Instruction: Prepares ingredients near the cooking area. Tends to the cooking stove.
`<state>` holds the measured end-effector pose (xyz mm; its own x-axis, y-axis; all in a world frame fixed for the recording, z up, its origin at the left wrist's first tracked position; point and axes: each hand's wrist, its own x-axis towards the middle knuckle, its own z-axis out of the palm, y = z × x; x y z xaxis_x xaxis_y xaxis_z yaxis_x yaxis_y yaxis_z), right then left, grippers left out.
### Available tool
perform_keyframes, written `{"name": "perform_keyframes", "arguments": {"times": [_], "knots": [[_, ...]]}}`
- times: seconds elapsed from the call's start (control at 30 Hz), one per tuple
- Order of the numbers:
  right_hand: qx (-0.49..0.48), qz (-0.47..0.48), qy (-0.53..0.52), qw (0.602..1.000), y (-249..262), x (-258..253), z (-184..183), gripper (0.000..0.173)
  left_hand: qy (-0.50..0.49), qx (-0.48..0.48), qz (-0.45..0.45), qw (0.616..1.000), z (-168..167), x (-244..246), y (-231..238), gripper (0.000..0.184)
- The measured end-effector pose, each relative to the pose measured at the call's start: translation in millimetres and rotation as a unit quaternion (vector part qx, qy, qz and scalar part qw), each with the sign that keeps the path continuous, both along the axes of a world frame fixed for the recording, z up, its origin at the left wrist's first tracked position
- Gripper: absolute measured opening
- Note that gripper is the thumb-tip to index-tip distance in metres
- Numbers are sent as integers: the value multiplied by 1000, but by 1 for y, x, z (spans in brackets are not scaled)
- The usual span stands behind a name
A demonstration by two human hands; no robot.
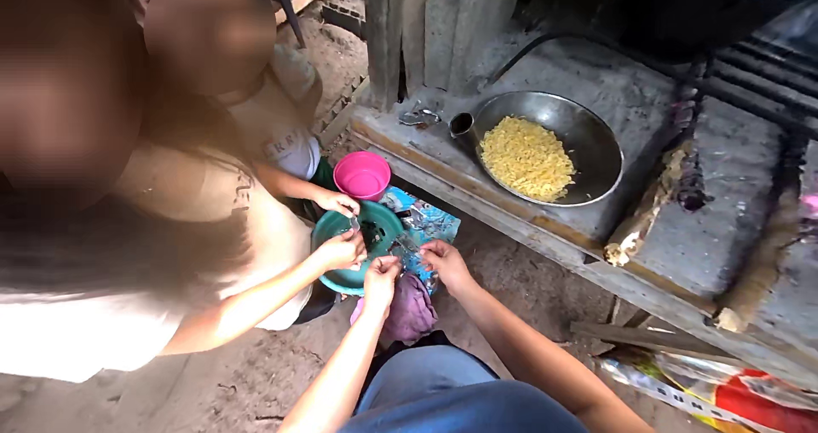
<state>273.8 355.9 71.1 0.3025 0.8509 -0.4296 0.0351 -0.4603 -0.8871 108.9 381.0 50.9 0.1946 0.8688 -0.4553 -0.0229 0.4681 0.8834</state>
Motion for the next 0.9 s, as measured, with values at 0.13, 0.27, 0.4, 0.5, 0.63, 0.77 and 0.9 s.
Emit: {"name": "perform_keyframes", "arguments": {"times": [0.13,0.27,0.4,0.5,0.63,0.77,0.9], "knots": [[23,-41,-53,997,-18,32,12,21,16,51,-24,998,3,-8,-5,34],[77,-34,-166,983,-51,75,53,20,89,110,-99,985,12,-2,2,28],[114,-21,-221,968,-84,111,95,22,250,210,-264,907,22,27,31,27],[166,-70,-255,950,-111,140,128,21,362,284,-351,816,28,67,64,30],[185,-216,-318,904,-154,198,163,16,509,275,-426,696,20,114,112,41],[94,-365,-366,851,-195,275,183,19,583,233,-443,640,-7,132,158,58],[23,-492,-362,792,-225,371,200,27,618,202,-449,612,-25,131,176,79]]}}
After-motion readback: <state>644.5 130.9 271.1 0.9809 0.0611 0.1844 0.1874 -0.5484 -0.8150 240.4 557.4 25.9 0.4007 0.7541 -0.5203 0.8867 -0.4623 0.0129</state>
